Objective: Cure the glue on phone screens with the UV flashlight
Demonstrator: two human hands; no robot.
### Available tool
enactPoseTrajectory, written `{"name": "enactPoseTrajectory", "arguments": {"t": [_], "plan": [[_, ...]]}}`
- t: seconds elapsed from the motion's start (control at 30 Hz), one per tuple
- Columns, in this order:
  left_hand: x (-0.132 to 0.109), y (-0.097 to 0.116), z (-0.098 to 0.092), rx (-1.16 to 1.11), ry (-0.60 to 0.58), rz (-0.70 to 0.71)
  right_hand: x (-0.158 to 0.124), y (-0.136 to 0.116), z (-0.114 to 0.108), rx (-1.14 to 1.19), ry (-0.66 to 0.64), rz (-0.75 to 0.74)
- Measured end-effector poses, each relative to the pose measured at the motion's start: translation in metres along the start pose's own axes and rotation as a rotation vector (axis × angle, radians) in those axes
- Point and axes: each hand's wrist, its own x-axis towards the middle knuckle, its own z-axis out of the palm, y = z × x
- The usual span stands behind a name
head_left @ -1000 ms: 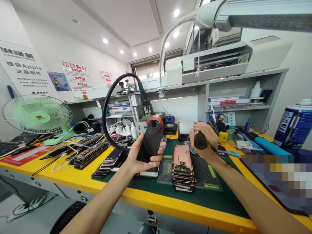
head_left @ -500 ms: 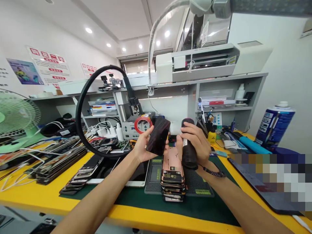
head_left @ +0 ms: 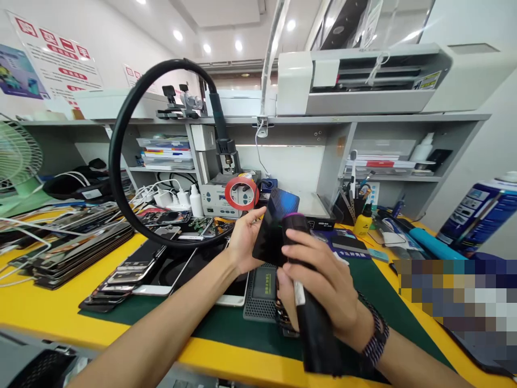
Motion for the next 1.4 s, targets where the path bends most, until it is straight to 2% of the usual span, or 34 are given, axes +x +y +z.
{"name": "enactPoseTrajectory", "arguments": {"t": [0.17, 0.3, 0.47, 0.53, 0.73, 1.17, 1.4], "plan": [[-0.006, -0.004, 0.006, -0.001, -0.055, -0.023, 0.003, -0.023, -0.008, 0.013, -0.122, -0.066], [-0.007, -0.005, 0.006, -0.020, -0.108, 0.009, 0.004, -0.028, -0.009, 0.006, -0.143, -0.046], [-0.007, -0.008, 0.004, -0.051, -0.185, -0.036, 0.003, -0.027, -0.007, -0.027, -0.133, -0.031], [-0.007, -0.009, 0.004, -0.046, -0.171, -0.019, 0.004, -0.024, -0.008, -0.042, -0.121, -0.029], [-0.007, -0.010, 0.003, -0.035, -0.026, 0.041, 0.008, -0.014, -0.012, -0.044, -0.091, -0.048], [-0.008, -0.011, -0.002, 0.007, -0.075, -0.017, 0.013, -0.015, -0.017, -0.088, -0.077, -0.047], [-0.006, -0.005, -0.006, -0.019, -0.101, 0.063, 0.020, -0.024, -0.027, -0.066, -0.079, -0.038]]}}
